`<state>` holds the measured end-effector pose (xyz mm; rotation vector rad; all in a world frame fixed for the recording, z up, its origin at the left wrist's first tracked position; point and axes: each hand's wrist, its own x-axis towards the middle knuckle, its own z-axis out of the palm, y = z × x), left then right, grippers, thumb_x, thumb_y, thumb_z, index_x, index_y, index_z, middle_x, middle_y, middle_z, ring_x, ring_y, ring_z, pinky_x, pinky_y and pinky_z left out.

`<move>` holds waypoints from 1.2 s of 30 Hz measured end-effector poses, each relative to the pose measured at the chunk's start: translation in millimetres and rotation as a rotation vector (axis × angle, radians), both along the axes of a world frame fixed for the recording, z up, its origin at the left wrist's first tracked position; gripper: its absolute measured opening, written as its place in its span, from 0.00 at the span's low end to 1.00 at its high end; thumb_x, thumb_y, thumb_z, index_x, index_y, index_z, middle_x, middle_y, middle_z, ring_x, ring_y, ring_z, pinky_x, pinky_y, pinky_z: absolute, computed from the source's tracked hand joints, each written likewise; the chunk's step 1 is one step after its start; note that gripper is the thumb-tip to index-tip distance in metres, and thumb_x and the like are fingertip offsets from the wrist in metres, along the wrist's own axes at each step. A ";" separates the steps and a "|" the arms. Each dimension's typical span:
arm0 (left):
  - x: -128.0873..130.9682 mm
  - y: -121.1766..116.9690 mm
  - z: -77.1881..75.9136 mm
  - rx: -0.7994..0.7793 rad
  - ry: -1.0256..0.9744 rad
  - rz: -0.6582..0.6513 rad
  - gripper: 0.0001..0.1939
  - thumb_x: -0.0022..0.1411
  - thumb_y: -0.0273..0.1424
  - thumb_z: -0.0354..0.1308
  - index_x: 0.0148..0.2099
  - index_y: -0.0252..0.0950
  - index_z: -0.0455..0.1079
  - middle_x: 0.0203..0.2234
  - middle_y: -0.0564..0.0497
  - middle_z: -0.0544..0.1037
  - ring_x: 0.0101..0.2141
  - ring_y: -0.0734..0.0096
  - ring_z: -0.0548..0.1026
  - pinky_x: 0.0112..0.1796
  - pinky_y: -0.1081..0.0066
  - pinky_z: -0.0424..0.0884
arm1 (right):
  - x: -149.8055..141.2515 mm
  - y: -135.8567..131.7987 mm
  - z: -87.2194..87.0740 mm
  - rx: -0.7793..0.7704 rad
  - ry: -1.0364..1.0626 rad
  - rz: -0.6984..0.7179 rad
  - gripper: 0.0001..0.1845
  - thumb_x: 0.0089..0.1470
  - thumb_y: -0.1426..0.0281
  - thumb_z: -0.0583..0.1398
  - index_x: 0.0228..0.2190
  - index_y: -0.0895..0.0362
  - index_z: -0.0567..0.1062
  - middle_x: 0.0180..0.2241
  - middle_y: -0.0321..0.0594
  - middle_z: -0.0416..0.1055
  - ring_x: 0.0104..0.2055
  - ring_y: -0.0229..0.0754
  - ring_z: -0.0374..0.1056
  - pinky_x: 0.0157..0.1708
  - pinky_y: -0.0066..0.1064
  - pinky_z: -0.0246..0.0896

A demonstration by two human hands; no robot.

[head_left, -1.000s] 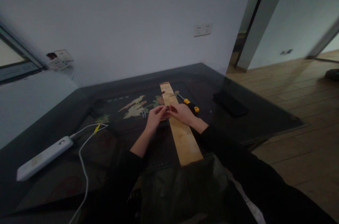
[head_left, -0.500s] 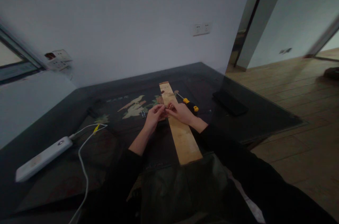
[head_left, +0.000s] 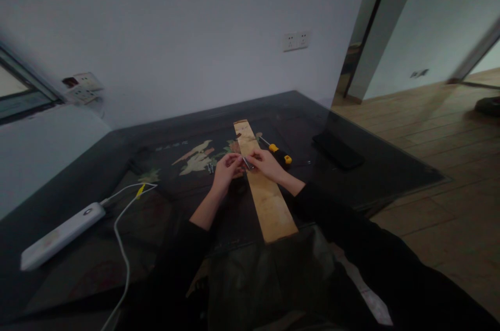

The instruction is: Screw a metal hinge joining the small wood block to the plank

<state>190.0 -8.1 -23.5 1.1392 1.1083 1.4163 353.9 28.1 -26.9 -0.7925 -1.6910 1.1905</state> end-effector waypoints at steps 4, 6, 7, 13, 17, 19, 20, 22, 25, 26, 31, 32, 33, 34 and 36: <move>0.5 -2.3 -1.3 -0.073 0.069 0.018 0.24 0.46 0.45 0.74 0.39 0.35 0.73 0.32 0.50 0.81 0.26 0.74 0.79 0.28 0.74 0.76 | 0.8 2.9 -2.0 -0.054 0.020 -0.049 0.15 0.54 0.59 0.63 0.26 0.58 0.72 0.23 0.35 0.71 0.21 0.32 0.62 0.21 0.25 0.59; 1.1 -2.7 -0.5 -0.083 0.081 0.000 0.25 0.46 0.46 0.74 0.39 0.34 0.74 0.32 0.48 0.82 0.27 0.72 0.79 0.29 0.73 0.76 | 1.9 2.1 -1.0 -0.052 0.026 -0.077 0.15 0.53 0.59 0.64 0.26 0.58 0.72 0.23 0.34 0.70 0.18 0.32 0.61 0.18 0.25 0.57; 1.5 -3.0 0.3 -0.083 0.081 -0.011 0.25 0.45 0.46 0.74 0.39 0.34 0.75 0.31 0.48 0.82 0.28 0.71 0.80 0.30 0.73 0.76 | 2.2 1.3 -0.6 -0.058 0.032 -0.080 0.15 0.52 0.58 0.65 0.27 0.57 0.72 0.23 0.33 0.70 0.17 0.31 0.61 0.17 0.24 0.57; 4.0 -4.3 3.5 -0.048 0.117 -0.053 0.25 0.44 0.43 0.75 0.42 0.34 0.79 0.33 0.46 0.84 0.30 0.70 0.80 0.34 0.71 0.77 | -0.2 -5.2 -1.1 -0.115 0.079 -0.028 0.15 0.50 0.59 0.65 0.32 0.56 0.70 0.20 0.30 0.69 0.15 0.34 0.66 0.14 0.24 0.60; 2.4 -3.2 2.0 0.000 0.127 -0.042 0.23 0.45 0.41 0.74 0.42 0.34 0.79 0.35 0.45 0.84 0.35 0.66 0.81 0.39 0.67 0.78 | 0.2 -5.7 -0.1 -0.109 0.078 -0.071 0.15 0.49 0.60 0.66 0.32 0.55 0.69 0.23 0.30 0.70 0.16 0.32 0.66 0.13 0.22 0.60; 1.4 -2.3 1.4 0.021 0.126 -0.030 0.22 0.45 0.40 0.74 0.42 0.34 0.80 0.37 0.44 0.85 0.37 0.64 0.81 0.41 0.66 0.78 | 1.0 -5.1 0.4 -0.097 0.066 -0.087 0.16 0.49 0.58 0.66 0.31 0.56 0.70 0.24 0.31 0.70 0.16 0.32 0.66 0.14 0.22 0.60; 0.9 -2.0 1.2 0.033 0.127 -0.021 0.22 0.46 0.40 0.74 0.41 0.34 0.80 0.38 0.44 0.85 0.38 0.64 0.82 0.42 0.65 0.78 | 1.3 -4.8 0.4 -0.092 0.054 -0.087 0.17 0.49 0.57 0.66 0.30 0.56 0.70 0.24 0.32 0.70 0.17 0.32 0.66 0.14 0.22 0.60; 0.3 -1.4 0.9 0.056 0.131 -0.003 0.20 0.46 0.38 0.73 0.41 0.34 0.80 0.39 0.43 0.85 0.39 0.63 0.82 0.43 0.65 0.78 | 1.7 -4.6 0.2 -0.077 0.029 -0.084 0.17 0.50 0.56 0.66 0.29 0.56 0.69 0.23 0.32 0.69 0.17 0.33 0.66 0.16 0.24 0.61; 0.0 -1.3 1.3 0.064 0.137 0.014 0.18 0.48 0.37 0.72 0.41 0.34 0.80 0.38 0.44 0.85 0.38 0.63 0.81 0.43 0.65 0.77 | 1.8 -6.3 1.3 -0.012 -0.023 -0.087 0.16 0.53 0.56 0.64 0.28 0.56 0.69 0.22 0.32 0.68 0.17 0.33 0.64 0.17 0.25 0.60; 0.1 -1.4 1.6 0.065 0.136 0.022 0.18 0.48 0.37 0.72 0.41 0.34 0.80 0.38 0.44 0.85 0.38 0.63 0.81 0.43 0.65 0.77 | 1.9 -7.4 2.3 0.024 -0.055 -0.090 0.16 0.55 0.57 0.63 0.28 0.56 0.69 0.22 0.31 0.68 0.18 0.33 0.64 0.19 0.25 0.59; 0.2 -2.1 3.5 0.072 0.129 0.069 0.16 0.49 0.36 0.71 0.40 0.34 0.79 0.36 0.45 0.84 0.37 0.63 0.81 0.42 0.65 0.77 | 2.6 -13.0 9.2 0.248 -0.275 -0.139 0.10 0.60 0.65 0.61 0.28 0.56 0.71 0.23 0.33 0.70 0.23 0.34 0.65 0.27 0.26 0.57; 0.1 -2.1 3.5 0.069 0.128 0.073 0.16 0.49 0.36 0.71 0.40 0.34 0.79 0.35 0.45 0.84 0.37 0.64 0.81 0.42 0.65 0.77 | 2.6 -13.3 9.7 0.269 -0.295 -0.145 0.09 0.60 0.66 0.61 0.28 0.56 0.71 0.24 0.33 0.70 0.24 0.34 0.65 0.28 0.26 0.57; 0.1 -1.9 3.3 0.065 0.126 0.076 0.16 0.49 0.36 0.71 0.40 0.33 0.79 0.35 0.45 0.84 0.36 0.64 0.81 0.42 0.65 0.77 | 2.7 -13.2 9.7 0.271 -0.299 -0.145 0.08 0.59 0.67 0.61 0.28 0.56 0.71 0.25 0.34 0.71 0.24 0.34 0.65 0.28 0.26 0.57; 0.2 -1.6 2.9 0.061 0.121 0.076 0.17 0.49 0.37 0.72 0.40 0.33 0.78 0.35 0.45 0.84 0.36 0.64 0.81 0.42 0.65 0.77 | 2.7 -12.7 9.2 0.257 -0.289 -0.137 0.08 0.59 0.68 0.61 0.29 0.56 0.71 0.26 0.34 0.71 0.24 0.34 0.65 0.28 0.26 0.58; 1.0 -0.5 1.3 0.057 0.099 0.069 0.17 0.50 0.37 0.72 0.41 0.34 0.78 0.36 0.45 0.83 0.38 0.65 0.81 0.44 0.65 0.76 | 2.6 -10.8 7.2 0.197 -0.233 -0.112 0.08 0.60 0.67 0.60 0.29 0.55 0.71 0.27 0.34 0.72 0.23 0.34 0.65 0.27 0.26 0.59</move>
